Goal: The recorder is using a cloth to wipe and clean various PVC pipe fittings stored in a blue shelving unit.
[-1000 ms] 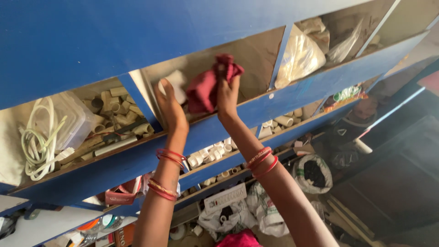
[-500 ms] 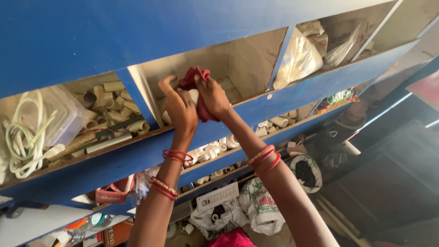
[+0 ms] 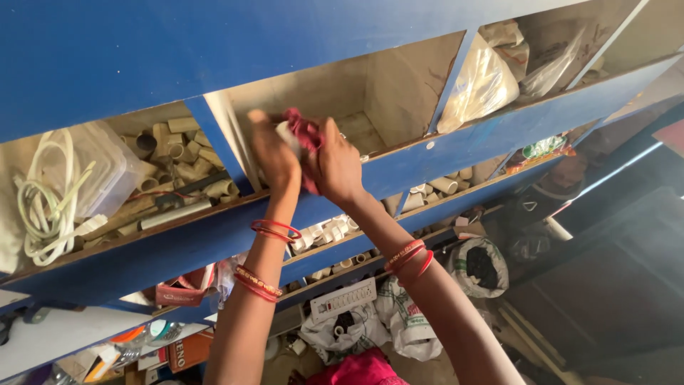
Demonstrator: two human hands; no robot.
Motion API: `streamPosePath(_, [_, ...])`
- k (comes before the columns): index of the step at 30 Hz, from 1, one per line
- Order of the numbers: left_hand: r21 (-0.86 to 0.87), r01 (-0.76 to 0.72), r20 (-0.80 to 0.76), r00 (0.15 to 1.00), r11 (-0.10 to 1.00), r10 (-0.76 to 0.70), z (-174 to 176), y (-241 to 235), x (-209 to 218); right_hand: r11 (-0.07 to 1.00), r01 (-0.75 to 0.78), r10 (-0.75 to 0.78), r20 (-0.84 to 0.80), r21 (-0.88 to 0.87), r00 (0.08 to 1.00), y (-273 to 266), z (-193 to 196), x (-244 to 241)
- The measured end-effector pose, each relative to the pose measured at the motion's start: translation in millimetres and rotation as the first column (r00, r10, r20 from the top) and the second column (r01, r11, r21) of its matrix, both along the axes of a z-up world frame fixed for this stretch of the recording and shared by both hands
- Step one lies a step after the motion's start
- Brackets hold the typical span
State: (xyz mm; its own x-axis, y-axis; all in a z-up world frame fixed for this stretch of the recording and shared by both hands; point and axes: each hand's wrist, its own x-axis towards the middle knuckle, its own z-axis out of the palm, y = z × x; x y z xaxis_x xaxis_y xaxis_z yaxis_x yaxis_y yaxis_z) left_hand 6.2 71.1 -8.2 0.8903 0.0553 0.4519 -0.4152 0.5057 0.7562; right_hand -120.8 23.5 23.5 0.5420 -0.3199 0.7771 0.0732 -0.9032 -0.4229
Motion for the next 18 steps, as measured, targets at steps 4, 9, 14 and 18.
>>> streamPosePath(4, [0.466,0.083,0.023,0.994,0.881,-0.106,43.3,24.4,-40.0,0.940,0.162,-0.103,-0.205,0.299,0.973,2.9,10.5,8.1])
streamPosePath(9, [0.441,0.218,-0.055,0.975,0.870,-0.216,0.7,8.1,-2.0,0.683,-0.248,0.160,0.191,0.687,0.969,-61.6,-57.0,50.5])
streamPosePath(14, [0.244,0.431,-0.350,0.875,0.869,-0.336,27.5,17.3,-9.2,0.530,-0.542,0.242,0.496,0.652,0.834,-34.3,9.0,-10.6])
streamPosePath(18, [0.250,0.445,-0.392,0.859,0.860,-0.330,25.1,16.5,-8.0,0.926,-0.279,0.197,0.307,0.255,0.931,-18.8,18.3,-37.4])
